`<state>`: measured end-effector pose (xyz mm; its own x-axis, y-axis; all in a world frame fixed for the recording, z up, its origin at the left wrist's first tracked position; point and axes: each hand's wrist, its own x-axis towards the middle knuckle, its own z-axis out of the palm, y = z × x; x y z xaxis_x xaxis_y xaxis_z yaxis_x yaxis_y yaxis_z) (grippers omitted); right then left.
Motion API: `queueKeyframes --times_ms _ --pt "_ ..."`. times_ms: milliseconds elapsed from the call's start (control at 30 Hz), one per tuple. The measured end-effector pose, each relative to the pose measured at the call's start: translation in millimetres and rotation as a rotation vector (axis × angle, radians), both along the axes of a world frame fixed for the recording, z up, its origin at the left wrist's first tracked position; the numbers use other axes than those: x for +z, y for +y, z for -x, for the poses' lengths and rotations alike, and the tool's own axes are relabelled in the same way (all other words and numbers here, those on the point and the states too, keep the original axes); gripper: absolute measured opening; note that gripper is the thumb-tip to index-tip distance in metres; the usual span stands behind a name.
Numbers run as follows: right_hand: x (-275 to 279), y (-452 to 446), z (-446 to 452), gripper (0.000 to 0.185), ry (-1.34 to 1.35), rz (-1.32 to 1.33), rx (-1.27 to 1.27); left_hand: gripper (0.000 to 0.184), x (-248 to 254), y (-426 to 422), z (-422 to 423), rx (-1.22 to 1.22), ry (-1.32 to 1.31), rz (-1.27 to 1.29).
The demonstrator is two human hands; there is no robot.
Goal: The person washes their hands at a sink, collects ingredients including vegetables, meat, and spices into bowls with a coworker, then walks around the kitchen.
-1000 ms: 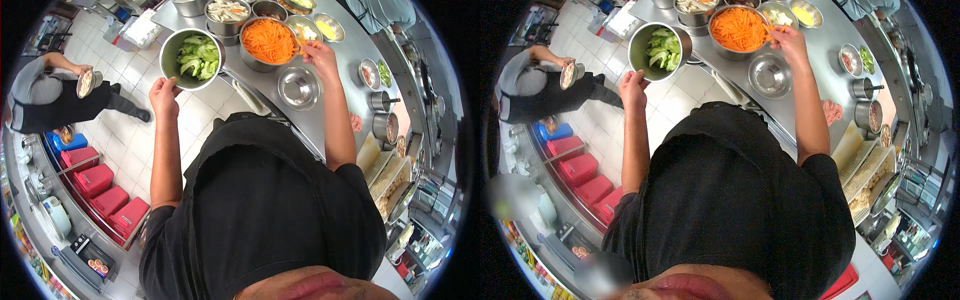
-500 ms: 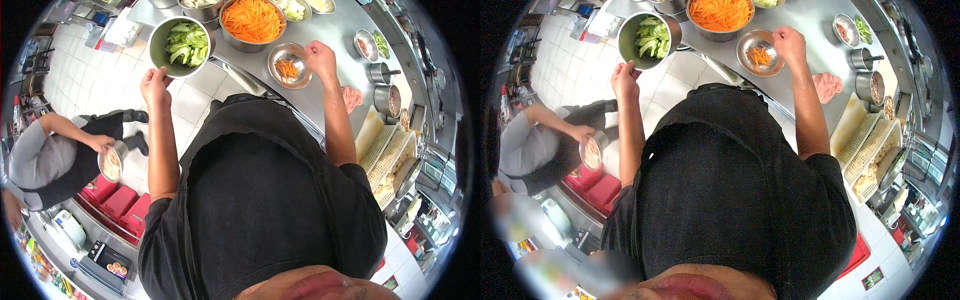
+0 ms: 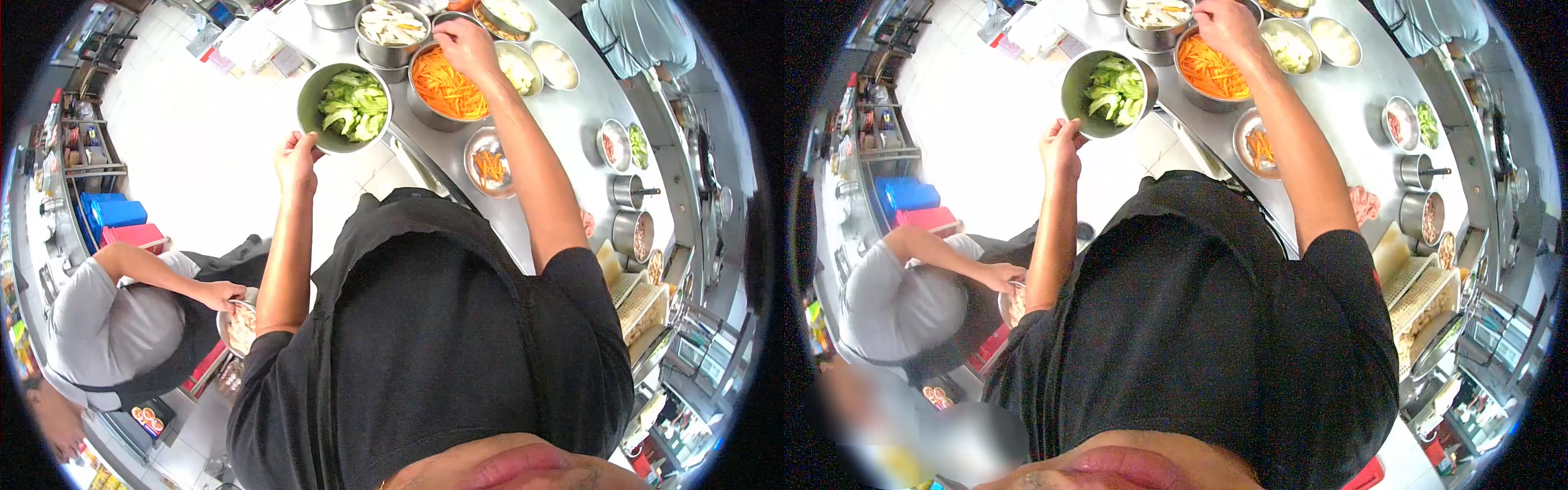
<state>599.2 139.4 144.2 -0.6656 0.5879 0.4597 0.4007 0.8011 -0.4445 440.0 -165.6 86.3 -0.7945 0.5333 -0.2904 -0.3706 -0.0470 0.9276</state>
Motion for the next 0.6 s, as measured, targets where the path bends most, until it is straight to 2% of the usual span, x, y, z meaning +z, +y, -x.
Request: queueKeyframes --times_ms 300,467,567,600 --pt "-19.2 35.2 60.2 0.023 -0.363 -0.210 0.146 0.023 -10.9 -28.2 -8.3 0.067 -0.025 0.002" --pt "-15.5 43.1 68.2 0.018 -0.383 -0.118 0.158 0.021 -14.4 -34.7 -11.4 0.105 -0.031 0.040" --pt "4.3 37.7 57.4 0.038 -0.344 0.340 0.087 0.020 -13.4 -32.5 -11.0 0.102 -0.020 0.067" --pt "-10.1 34.3 49.7 0.024 0.029 0.068 0.047 0.020 -13.4 -32.6 -9.6 0.090 -0.018 0.076"
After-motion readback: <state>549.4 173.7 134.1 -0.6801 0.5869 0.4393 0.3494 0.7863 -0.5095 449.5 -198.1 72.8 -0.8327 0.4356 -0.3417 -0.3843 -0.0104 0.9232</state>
